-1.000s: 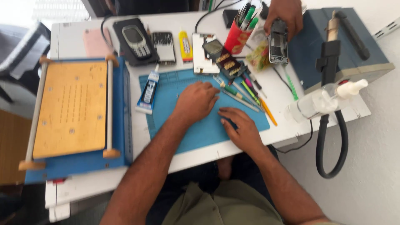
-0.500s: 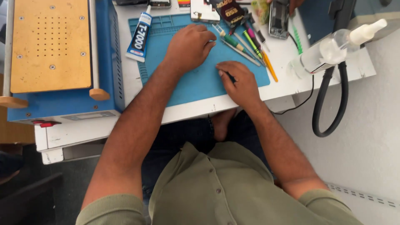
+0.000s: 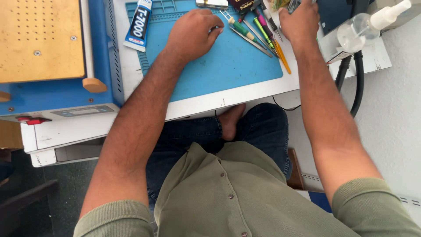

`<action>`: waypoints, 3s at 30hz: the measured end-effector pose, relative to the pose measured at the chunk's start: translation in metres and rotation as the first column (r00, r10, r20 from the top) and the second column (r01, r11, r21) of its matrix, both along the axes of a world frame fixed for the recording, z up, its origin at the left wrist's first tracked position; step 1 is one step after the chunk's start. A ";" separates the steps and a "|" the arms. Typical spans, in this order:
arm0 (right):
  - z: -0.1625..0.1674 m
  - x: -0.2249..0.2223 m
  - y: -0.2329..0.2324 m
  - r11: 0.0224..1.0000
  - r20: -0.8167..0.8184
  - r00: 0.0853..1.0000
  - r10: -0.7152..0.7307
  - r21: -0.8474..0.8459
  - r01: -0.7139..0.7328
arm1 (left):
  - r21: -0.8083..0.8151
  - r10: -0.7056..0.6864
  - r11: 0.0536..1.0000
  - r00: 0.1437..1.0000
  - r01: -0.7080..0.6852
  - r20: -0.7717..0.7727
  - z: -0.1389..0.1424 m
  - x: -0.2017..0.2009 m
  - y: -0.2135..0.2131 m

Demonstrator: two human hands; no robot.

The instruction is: The person assembles a feature phone by inserting the battery and closing the back cover, then places it on the table. They then pick up a smartphone, insert a battery, and close the back cover. Finally, they pick up a black smartphone and repeatedly rub its screen and edges with a black cloth.

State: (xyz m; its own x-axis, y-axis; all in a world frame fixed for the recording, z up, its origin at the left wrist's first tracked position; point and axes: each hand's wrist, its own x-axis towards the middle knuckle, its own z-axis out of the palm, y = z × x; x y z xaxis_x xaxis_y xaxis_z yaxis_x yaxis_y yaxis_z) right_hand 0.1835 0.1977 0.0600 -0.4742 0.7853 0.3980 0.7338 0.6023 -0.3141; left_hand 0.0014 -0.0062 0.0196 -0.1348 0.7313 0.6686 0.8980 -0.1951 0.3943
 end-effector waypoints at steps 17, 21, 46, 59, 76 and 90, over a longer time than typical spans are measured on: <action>-0.013 0.006 0.000 0.966 -0.400 0.895 0.197 -0.076 -0.246 | -0.050 0.019 0.999 0.945 -0.003 0.325 -0.012 -0.004 0.016; -0.027 0.010 -0.049 0.376 -0.871 0.485 0.075 -0.426 -0.823 | 0.063 -0.079 0.997 0.710 0.048 0.700 -0.023 -0.006 0.032; -0.042 -0.062 -0.021 -0.022 -0.813 0.518 0.264 -0.542 -0.840 | 0.457 -0.454 0.890 -0.116 -0.004 0.883 -0.032 -0.021 0.028; -0.033 -0.052 -0.041 0.130 -0.530 0.556 0.640 -0.639 -0.758 | 0.341 -0.340 0.932 0.026 -0.124 0.940 -0.046 -0.033 0.035; -0.062 -0.059 -0.033 -0.199 -0.759 0.596 0.261 -0.647 -0.736 | 0.495 -0.458 0.852 -0.213 0.173 0.863 -0.018 -0.017 0.020; -0.037 -0.044 0.009 0.779 -0.641 0.683 0.350 -0.206 -0.592 | 0.432 -0.428 0.901 -0.093 0.037 0.899 -0.028 -0.025 0.023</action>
State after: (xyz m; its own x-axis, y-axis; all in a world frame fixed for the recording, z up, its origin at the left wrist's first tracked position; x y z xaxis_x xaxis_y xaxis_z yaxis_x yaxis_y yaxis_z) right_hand 0.1395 0.2067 0.0230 -0.6190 0.6531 0.4363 0.0107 0.5625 -0.8267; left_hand -0.0231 0.0164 -0.0083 -0.6257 0.7656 0.1494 -0.4834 -0.5309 0.6961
